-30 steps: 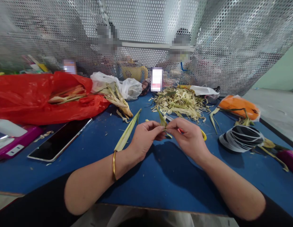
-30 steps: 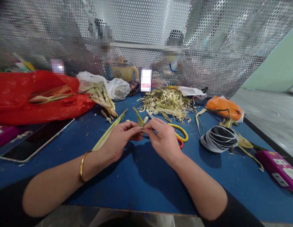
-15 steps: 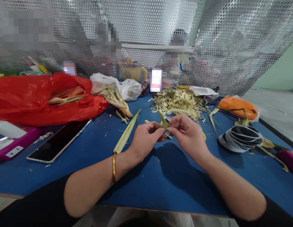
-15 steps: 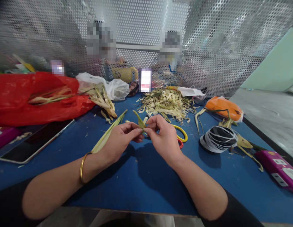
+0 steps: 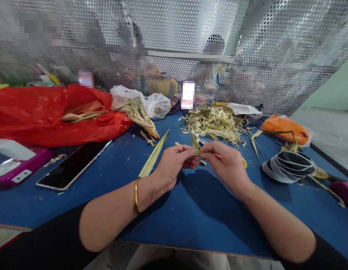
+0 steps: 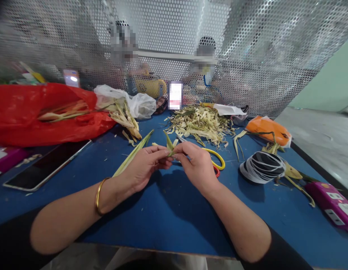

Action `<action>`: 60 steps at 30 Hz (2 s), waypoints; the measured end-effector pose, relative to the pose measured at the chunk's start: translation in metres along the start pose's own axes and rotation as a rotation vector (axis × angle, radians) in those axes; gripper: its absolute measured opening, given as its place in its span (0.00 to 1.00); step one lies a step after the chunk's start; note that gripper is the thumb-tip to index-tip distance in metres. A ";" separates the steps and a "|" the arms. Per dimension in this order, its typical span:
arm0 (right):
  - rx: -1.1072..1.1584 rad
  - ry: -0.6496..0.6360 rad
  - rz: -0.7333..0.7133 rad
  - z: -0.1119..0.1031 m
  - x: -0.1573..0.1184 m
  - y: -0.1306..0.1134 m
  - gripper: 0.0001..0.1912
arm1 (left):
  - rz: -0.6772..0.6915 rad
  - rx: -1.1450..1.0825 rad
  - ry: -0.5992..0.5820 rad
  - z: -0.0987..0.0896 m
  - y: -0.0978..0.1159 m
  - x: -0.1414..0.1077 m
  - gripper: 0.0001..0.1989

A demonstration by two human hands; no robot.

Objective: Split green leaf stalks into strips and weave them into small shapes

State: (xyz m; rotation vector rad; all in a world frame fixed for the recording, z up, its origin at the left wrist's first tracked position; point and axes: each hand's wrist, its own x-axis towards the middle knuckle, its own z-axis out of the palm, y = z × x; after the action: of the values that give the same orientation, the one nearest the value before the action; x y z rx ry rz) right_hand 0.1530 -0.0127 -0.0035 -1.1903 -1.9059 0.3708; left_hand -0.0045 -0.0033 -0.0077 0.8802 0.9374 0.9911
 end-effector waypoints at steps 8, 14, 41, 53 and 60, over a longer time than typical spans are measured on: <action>-0.005 0.059 -0.067 -0.001 0.000 -0.002 0.06 | 0.111 0.032 0.007 0.001 -0.002 0.001 0.05; 0.016 0.100 0.002 0.001 -0.003 -0.003 0.03 | 0.210 0.102 0.034 0.002 -0.002 0.000 0.05; 0.138 0.081 0.156 0.004 -0.002 -0.001 0.05 | 0.154 0.136 0.006 0.003 -0.004 -0.001 0.03; 0.442 -0.185 0.365 0.003 0.004 0.004 0.06 | 0.263 0.334 0.104 0.001 0.002 -0.001 0.03; 0.587 -0.047 0.419 0.003 0.005 -0.001 0.09 | 0.206 0.125 0.087 0.001 -0.001 0.001 0.09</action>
State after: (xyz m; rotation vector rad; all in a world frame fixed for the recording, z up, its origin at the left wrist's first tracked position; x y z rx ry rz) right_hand 0.1485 -0.0081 -0.0022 -1.1616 -1.4163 1.1055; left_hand -0.0028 -0.0029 -0.0088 1.0615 1.0053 1.1641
